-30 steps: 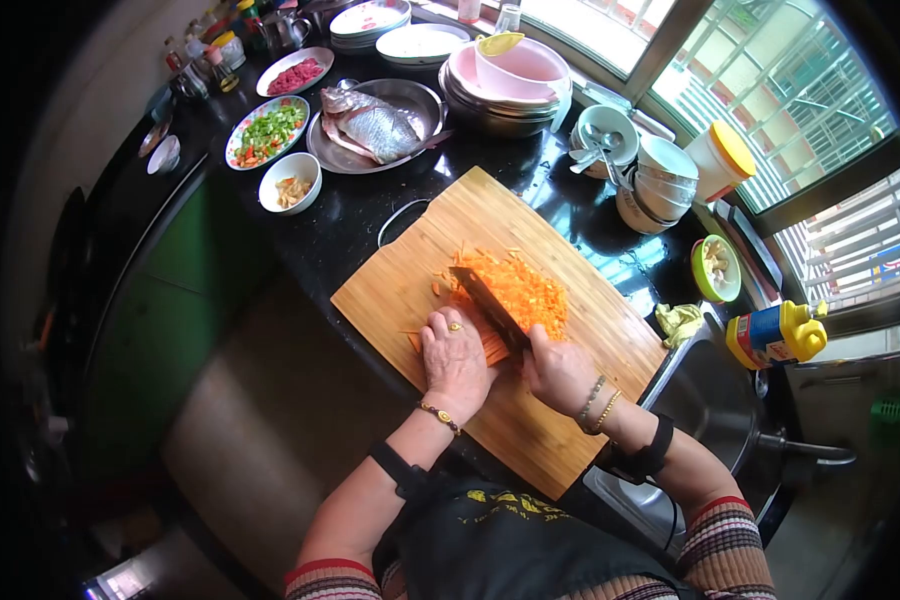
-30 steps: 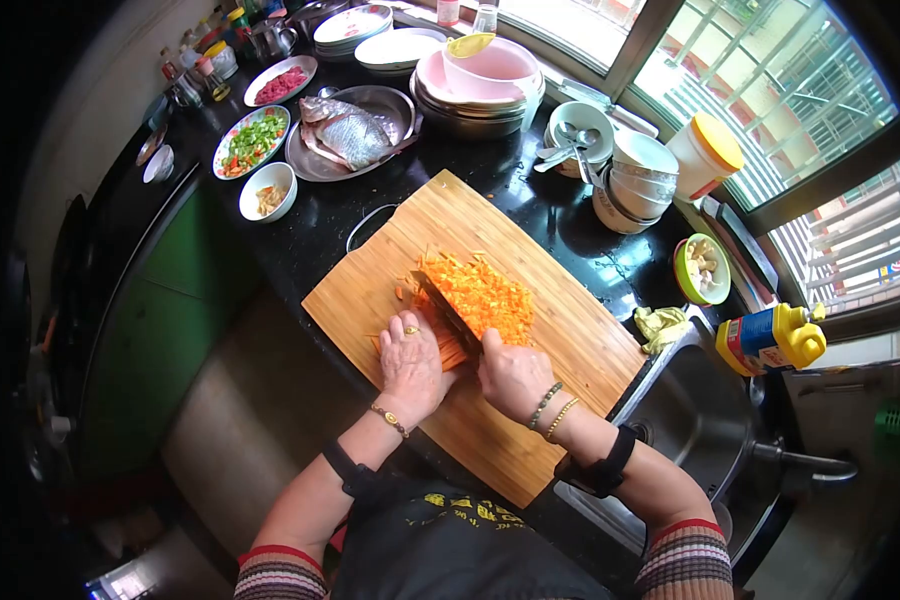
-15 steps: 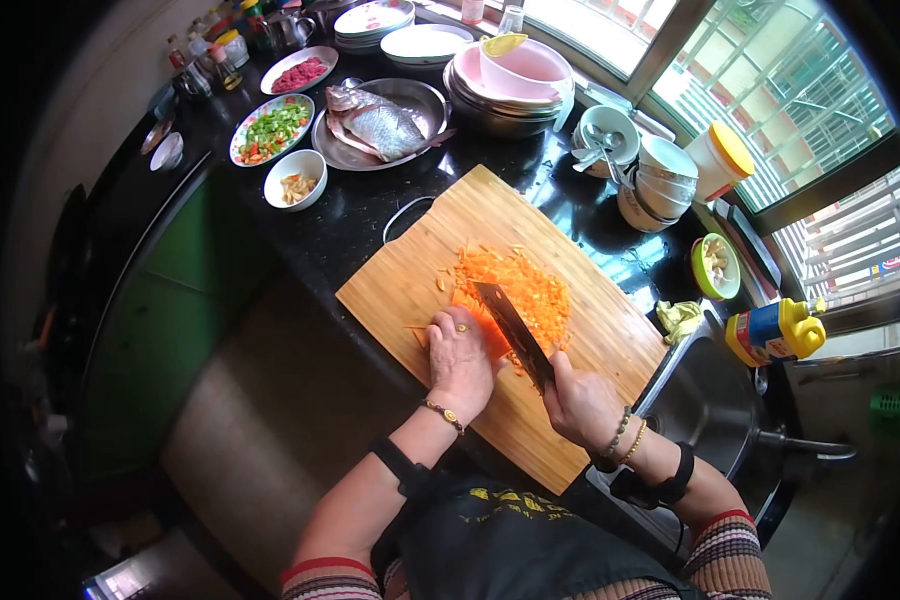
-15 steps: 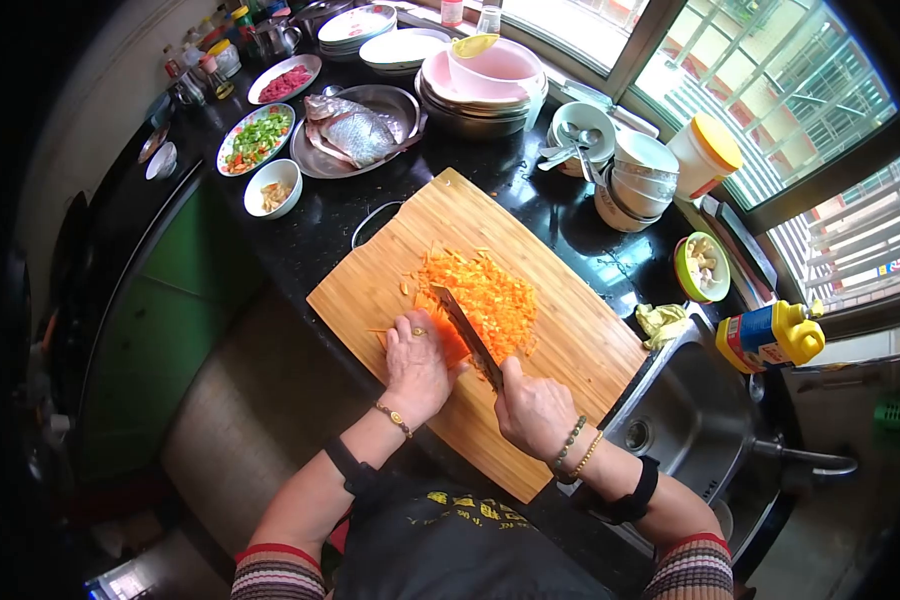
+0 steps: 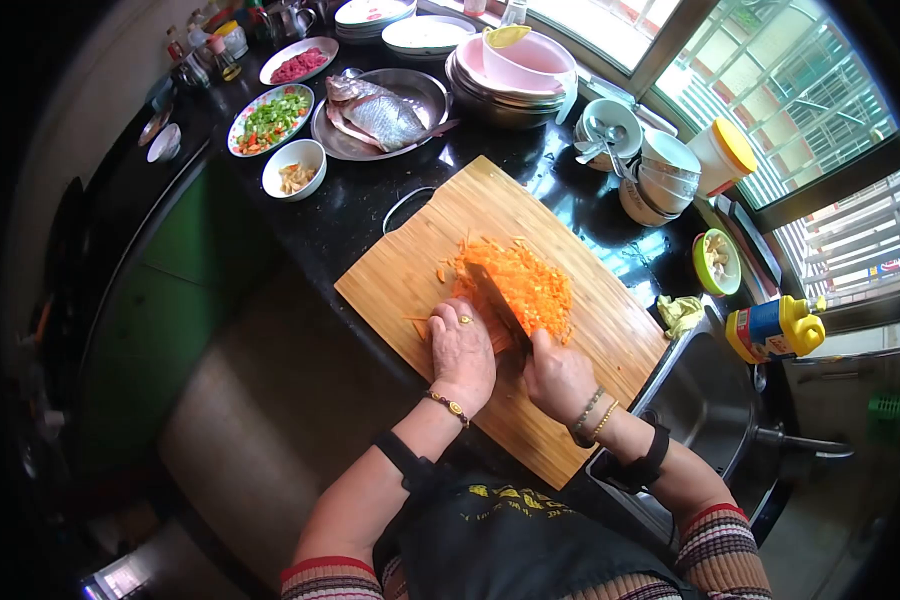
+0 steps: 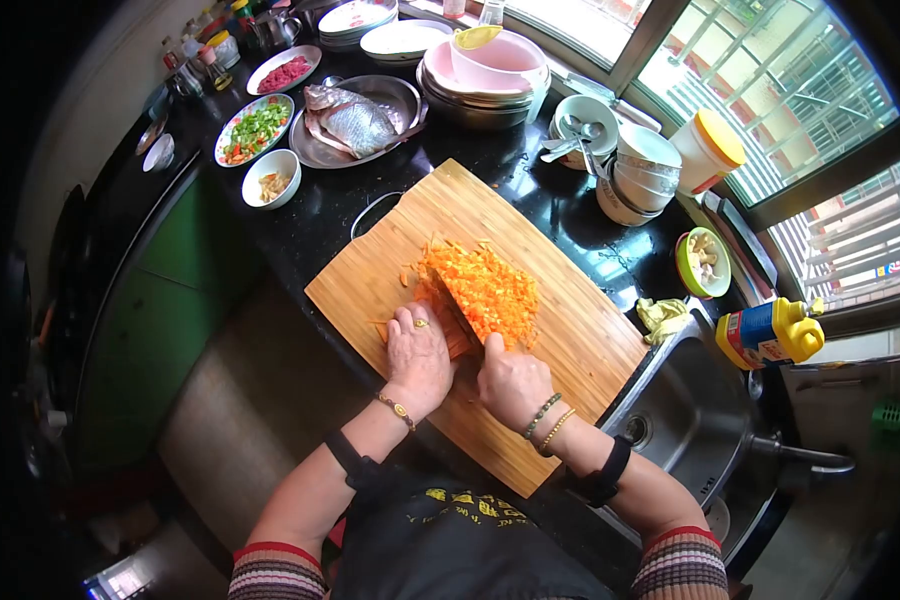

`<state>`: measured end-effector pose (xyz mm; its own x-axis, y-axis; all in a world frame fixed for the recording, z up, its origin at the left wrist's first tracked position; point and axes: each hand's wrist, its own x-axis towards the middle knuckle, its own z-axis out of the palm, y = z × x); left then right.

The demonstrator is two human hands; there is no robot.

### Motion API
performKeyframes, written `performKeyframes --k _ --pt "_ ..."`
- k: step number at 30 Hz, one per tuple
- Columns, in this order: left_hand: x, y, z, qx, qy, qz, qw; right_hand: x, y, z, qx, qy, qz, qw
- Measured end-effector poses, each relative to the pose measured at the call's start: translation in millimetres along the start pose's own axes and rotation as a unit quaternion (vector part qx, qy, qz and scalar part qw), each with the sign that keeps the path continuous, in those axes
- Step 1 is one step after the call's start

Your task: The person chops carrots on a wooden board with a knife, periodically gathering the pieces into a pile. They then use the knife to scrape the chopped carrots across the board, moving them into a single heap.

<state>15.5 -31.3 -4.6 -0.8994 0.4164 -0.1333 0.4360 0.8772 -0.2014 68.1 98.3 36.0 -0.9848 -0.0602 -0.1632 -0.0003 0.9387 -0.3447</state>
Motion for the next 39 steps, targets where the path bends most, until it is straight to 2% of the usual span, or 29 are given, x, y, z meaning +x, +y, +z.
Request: performKeyframes --k 6,16,20,24,26,27,29,30,33,35,37,39 --pt "1 1 0 -0.012 -0.004 -0.018 1.000 -21 2 -30 0.046 -0.008 0.008 0.999" --pt "3 3 9 -0.035 0.010 -0.012 0.999 -13 -10 -28 0.038 -0.069 0.014 0.997" --pt "3 5 10 0.026 0.022 -0.031 0.999 4 -14 -6 0.028 -0.056 0.026 0.998" --pt "3 3 2 0.020 -0.004 -0.011 1.000 3 -3 2 0.045 -0.014 0.029 0.998" --pt "1 -4 -10 -0.096 -0.027 -0.020 0.995 0 11 7 0.062 0.011 0.018 0.998" --pt "-2 -7 -11 -0.095 -0.024 -0.023 0.995 -2 16 5 0.078 0.032 0.009 0.996" --pt "-8 -11 -10 -0.240 0.030 -0.031 0.970 -7 23 -6 0.087 0.035 0.005 0.996" --pt "-11 -12 -8 -0.262 0.061 -0.041 0.962 -8 23 -15 0.079 0.040 -0.011 0.996" --pt "-12 -12 -6 -0.255 0.079 -0.045 0.963 -4 22 -33 0.057 0.052 -0.051 0.996" --pt "-10 -9 -1 -0.253 0.059 -0.044 0.964 6 17 -40 0.034 0.027 -0.097 0.994" --pt "-8 -5 6 -0.209 0.090 -0.038 0.973 16 12 -41 0.003 0.013 -0.110 0.994" --pt "-8 -2 8 -0.211 0.068 -0.052 0.974 25 7 -42 -0.025 0.000 -0.119 0.993"
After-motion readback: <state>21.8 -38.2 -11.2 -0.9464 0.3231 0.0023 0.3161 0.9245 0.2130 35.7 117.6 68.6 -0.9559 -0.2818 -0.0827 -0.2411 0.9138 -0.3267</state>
